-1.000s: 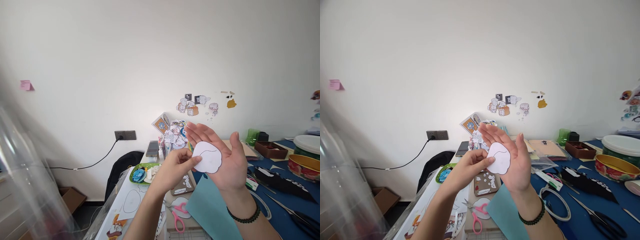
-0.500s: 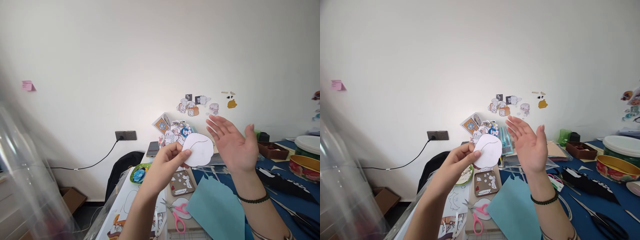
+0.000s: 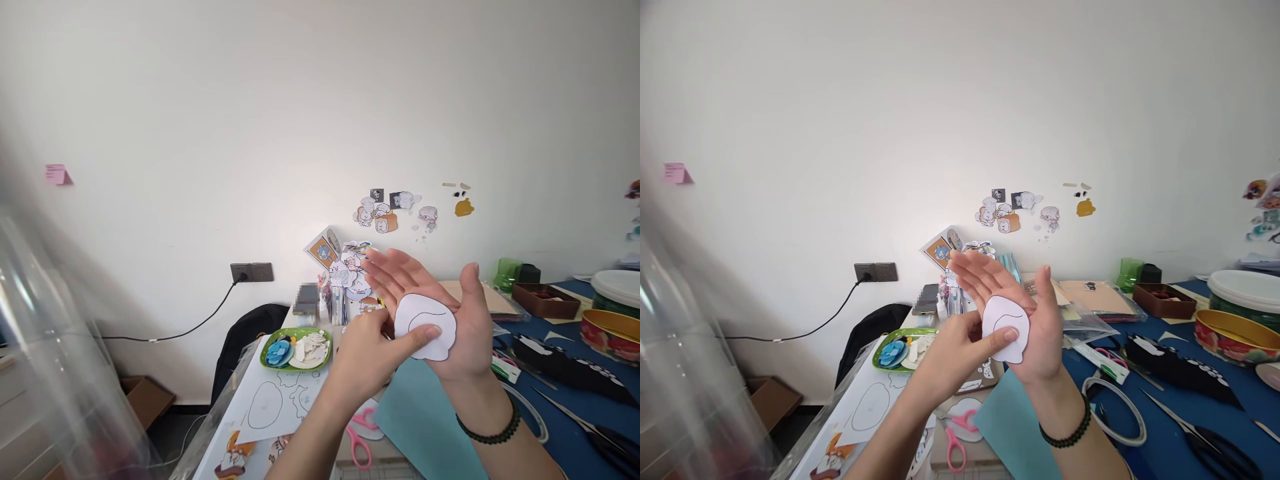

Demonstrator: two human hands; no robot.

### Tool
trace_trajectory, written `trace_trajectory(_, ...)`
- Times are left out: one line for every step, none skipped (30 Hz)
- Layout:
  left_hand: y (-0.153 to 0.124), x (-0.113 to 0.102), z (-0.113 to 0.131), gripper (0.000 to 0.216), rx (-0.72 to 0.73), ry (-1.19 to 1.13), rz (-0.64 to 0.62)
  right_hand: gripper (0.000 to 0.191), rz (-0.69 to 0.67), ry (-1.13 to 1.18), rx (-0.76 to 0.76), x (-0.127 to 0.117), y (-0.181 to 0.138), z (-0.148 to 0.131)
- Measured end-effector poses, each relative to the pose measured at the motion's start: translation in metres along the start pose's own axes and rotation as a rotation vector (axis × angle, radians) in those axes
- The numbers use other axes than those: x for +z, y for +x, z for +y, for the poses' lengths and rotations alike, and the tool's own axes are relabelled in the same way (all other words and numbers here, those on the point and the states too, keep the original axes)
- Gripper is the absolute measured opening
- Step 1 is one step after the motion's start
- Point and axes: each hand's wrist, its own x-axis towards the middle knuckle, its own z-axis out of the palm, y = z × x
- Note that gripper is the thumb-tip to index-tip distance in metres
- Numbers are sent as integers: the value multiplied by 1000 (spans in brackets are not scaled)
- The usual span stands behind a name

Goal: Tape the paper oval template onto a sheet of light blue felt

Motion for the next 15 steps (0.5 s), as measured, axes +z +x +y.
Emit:
trace_trajectory(-1,1,2,47,-5,-23,-30,77,-3,-2,-10,0,0,0)
trace_trajectory(-1,3,3,47,-7,-66,-68,77,-5,-2,-18,0,-1,-1)
trace_trajectory(-2,6,6,46,-5,-124,-108,77,-7,-2,-24,0,-1,-1)
trace_trajectory(-2,9,8,47,5,-189,-143,76,-9,-2,-28,0,-1,-1)
trace_trajectory(-2,13,10,48,21,-252,-169,76,-11,-2,-32,-1,-1,-1)
trace_trajectory(-1,16,11,50,43,-309,-186,75,-13,-7,-37,-1,-1,-1)
trace_trajectory(-1,19,12,54,62,-356,-201,75,-12,-17,-43,-1,-1,-2)
trace_trajectory(0,21,12,56,72,-391,-212,74,-8,-32,-48,-1,-2,-3)
trace_trajectory(1,21,11,55,74,-415,-223,73,-4,-52,-52,-1,-2,-4)
trace_trajectory(3,21,10,52,70,-429,-234,72,0,-73,-53,-1,-3,-6)
trace_trajectory(4,19,9,47,64,-442,-238,71,4,-92,-53,0,-4,-8)
trace_trajectory(5,16,7,42,58,-456,-237,70,7,-106,-53,0,-5,-10)
trace_trajectory(6,12,6,39,55,-471,-224,70,9,-112,-56,0,-6,-11)
trace_trajectory(7,8,4,38,56,-481,-203,70,10,-111,-61,0,-7,-13)
trace_trajectory(8,4,3,37,57,-482,-177,70,11,-104,-68,0,-7,-14)
